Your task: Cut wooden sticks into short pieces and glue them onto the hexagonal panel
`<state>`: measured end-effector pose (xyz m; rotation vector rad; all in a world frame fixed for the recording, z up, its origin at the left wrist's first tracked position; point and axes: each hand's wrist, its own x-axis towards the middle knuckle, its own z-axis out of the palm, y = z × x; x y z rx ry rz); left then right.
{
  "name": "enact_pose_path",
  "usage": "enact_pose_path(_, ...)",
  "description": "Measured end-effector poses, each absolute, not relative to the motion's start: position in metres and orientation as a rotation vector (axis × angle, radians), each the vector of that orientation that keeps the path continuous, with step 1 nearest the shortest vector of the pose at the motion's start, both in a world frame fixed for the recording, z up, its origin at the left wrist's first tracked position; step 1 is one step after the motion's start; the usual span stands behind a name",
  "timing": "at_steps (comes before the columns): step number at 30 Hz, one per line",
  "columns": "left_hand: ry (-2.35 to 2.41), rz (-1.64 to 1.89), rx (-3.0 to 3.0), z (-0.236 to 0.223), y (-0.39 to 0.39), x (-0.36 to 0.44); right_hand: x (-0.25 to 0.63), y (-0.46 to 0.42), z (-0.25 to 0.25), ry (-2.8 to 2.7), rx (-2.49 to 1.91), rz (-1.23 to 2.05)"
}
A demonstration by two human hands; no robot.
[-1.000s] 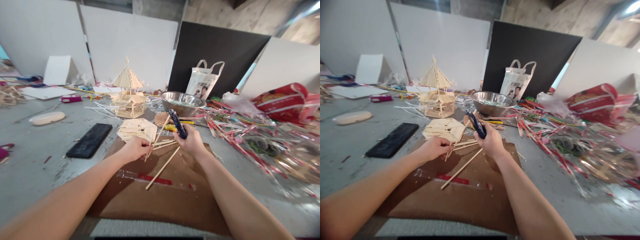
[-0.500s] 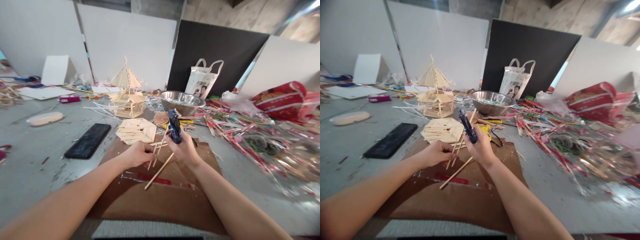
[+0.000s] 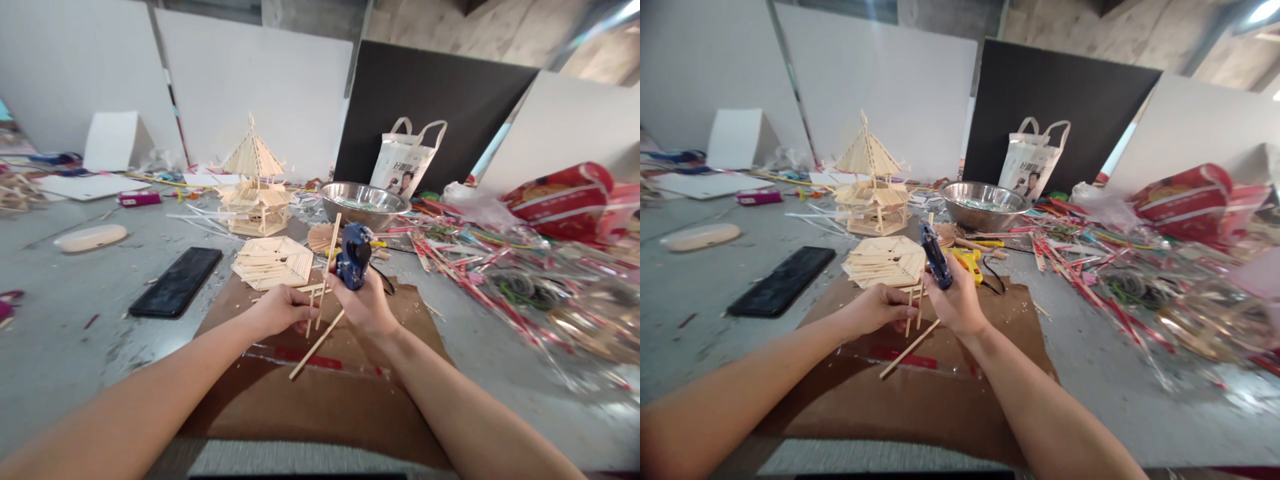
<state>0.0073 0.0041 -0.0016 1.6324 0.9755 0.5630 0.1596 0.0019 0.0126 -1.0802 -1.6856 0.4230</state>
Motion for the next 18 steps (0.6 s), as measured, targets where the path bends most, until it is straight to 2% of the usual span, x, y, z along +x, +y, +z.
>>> enact_pose_path(8,1.014,0.681,1.960,-0.0026,0.0042,0.0073,0.1543,-0.0010,0.0119,-1.650,-1.049,0.483)
enact_pose_path(18,0.970,0.665,1.953,-0.0070,0.0043,0.0089,0.1509,-0.0048,0.0115,-1.665,-1.027,0.531)
